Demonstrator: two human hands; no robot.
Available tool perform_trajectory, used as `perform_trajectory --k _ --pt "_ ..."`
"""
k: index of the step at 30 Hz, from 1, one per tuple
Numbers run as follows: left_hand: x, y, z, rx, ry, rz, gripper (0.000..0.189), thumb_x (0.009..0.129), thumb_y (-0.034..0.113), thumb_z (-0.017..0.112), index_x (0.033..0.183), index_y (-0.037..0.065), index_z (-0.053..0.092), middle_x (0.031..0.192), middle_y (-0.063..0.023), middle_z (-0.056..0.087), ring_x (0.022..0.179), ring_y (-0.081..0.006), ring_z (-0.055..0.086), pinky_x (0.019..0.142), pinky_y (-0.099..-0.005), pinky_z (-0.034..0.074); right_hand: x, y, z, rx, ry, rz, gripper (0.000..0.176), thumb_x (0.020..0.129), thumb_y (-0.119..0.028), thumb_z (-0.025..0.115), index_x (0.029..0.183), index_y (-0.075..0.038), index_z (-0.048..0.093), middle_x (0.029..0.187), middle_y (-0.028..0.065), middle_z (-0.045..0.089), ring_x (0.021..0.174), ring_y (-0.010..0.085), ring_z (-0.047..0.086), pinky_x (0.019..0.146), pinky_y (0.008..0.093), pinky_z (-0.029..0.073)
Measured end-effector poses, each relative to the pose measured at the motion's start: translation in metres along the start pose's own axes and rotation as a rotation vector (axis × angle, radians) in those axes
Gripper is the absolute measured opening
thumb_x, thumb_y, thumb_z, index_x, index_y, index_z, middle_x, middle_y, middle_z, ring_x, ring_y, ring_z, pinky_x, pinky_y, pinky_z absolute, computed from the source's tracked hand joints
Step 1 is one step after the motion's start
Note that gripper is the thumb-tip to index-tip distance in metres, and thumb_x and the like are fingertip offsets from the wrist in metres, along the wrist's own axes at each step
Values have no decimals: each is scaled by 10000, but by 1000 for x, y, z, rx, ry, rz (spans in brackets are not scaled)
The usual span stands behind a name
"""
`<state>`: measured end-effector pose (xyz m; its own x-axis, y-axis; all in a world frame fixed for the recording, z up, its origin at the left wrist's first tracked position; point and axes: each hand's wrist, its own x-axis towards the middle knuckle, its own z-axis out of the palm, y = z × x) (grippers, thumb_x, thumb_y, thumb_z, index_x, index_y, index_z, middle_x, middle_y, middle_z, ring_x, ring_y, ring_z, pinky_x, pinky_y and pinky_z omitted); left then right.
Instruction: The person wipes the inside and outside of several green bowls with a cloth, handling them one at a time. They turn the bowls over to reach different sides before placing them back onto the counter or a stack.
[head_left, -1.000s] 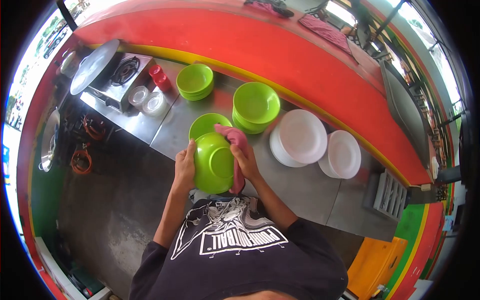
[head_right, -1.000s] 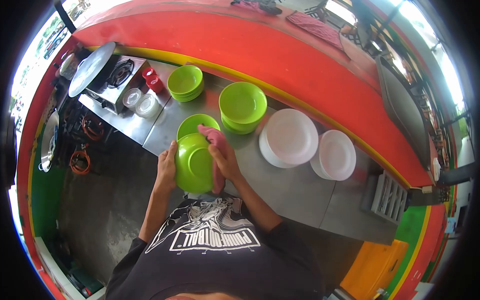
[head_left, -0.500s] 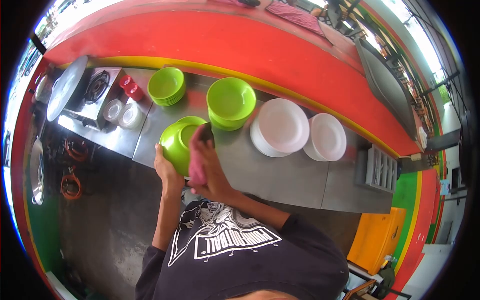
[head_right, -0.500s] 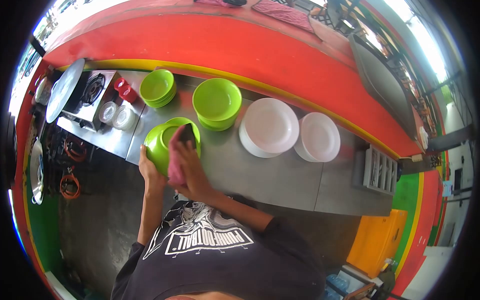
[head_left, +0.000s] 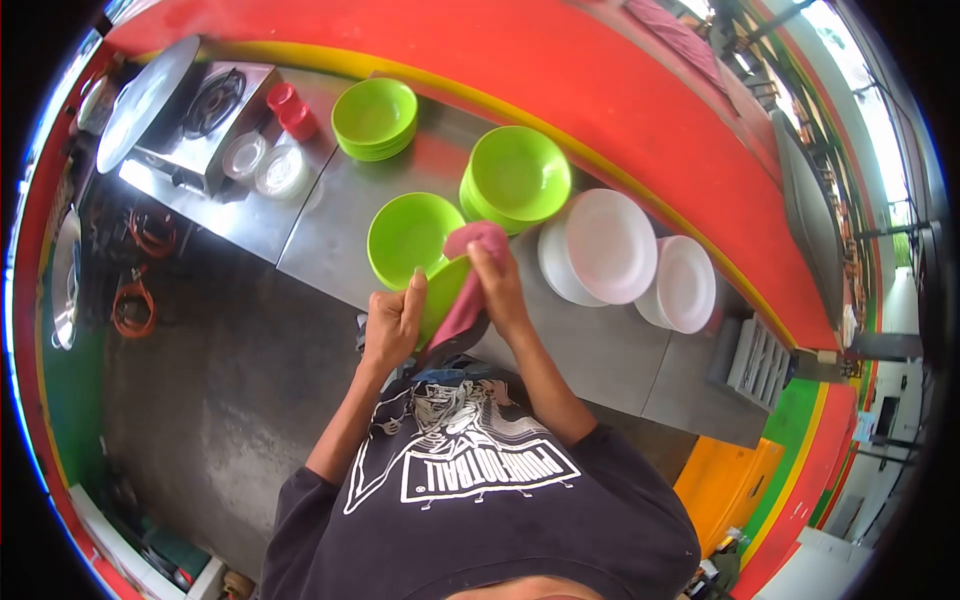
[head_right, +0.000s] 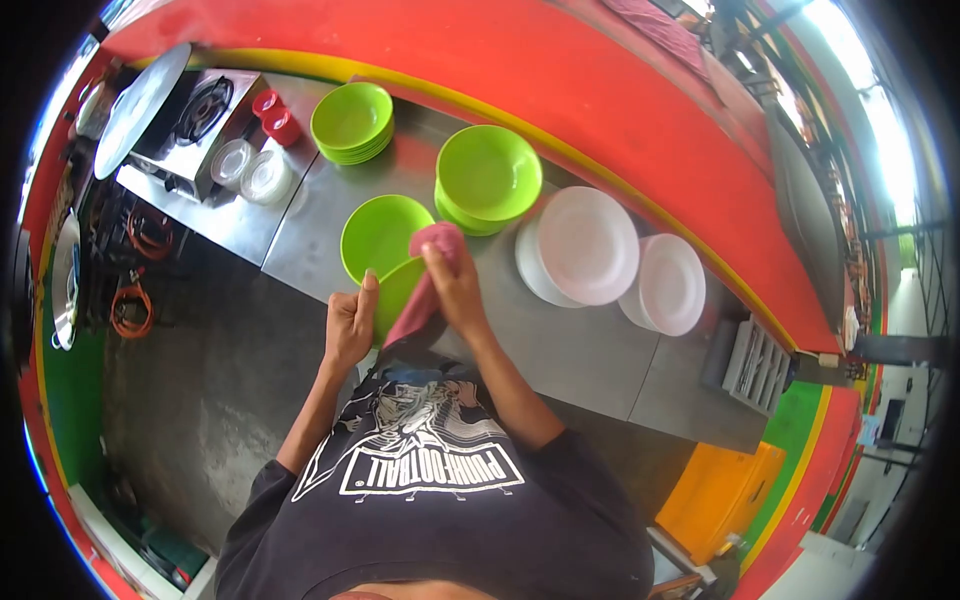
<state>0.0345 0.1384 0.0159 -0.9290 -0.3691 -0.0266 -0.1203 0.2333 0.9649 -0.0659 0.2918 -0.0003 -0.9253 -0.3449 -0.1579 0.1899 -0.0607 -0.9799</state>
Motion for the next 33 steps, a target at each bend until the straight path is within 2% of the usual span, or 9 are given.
perform_trajectory --k 3,6,10,13,16,17,23,29,33 --pt "1 -12 -21 97 -80 243 522 999 213 603 549 -7 453 450 -85 397 386 -179 329 417 -382 285 -6 17 -9 439 -1 360 449 982 -359 594 1280 -23 573 1185 106 653 1089 193 647 941 329 511" --pt "19 -19 -35 238 -136 664 493 982 193 558 541 43 396 500 -88 460 409 -222 427 438 -397 288 -16 23 -10 442 -41 419 517 1013 -399 503 1354 -10 515 1286 148 624 1161 232 635 993 375 507" --pt "36 -23 -39 353 64 753 276 887 192 576 656 41 574 641 -94 595 601 -282 585 648 -391 483 -13 18 0 409 -45 359 534 881 -238 531 1345 25 510 1317 193 607 1173 280 631 1042 396 488" --pt "51 -20 -41 301 143 587 270 846 229 580 973 4 656 1001 -179 674 1015 -364 632 996 -482 436 -1 21 14 328 97 164 461 803 -61 561 1256 27 559 1237 163 639 1148 230 630 999 349 497" --pt "72 -54 -34 58 83 374 532 802 245 573 1275 4 552 1367 -226 531 1387 -431 396 1162 -556 241 -2 46 18 112 312 132 544 727 25 554 1270 44 560 1298 159 617 1197 238 593 1064 367 448" --pt "76 -69 -38 -21 -60 342 637 787 115 534 1407 8 439 1516 -229 391 1514 -456 166 1203 -565 187 0 55 20 31 369 92 534 728 33 556 1261 41 567 1292 149 618 1188 230 593 1064 359 440" --pt "94 -96 -41 93 -197 259 751 694 -184 377 1414 23 428 1589 -234 268 1511 -511 86 1217 -603 156 7 88 36 -248 634 -48 461 800 32 690 1244 34 567 1218 105 619 1133 187 587 1027 344 443" --pt "109 -129 -47 124 -303 259 613 838 -144 355 1424 18 431 1596 -253 243 1514 -482 136 1224 -576 162 21 101 54 -321 743 -125 434 831 12 735 1228 35 561 1191 111 616 1106 184 593 991 349 475" --pt "123 -138 -46 151 -389 302 634 796 -194 391 1399 -6 448 1592 -268 235 1510 -474 163 1219 -566 205 25 92 62 -265 911 -3 391 870 -25 743 1215 33 568 1131 104 647 1042 179 621 923 333 499"
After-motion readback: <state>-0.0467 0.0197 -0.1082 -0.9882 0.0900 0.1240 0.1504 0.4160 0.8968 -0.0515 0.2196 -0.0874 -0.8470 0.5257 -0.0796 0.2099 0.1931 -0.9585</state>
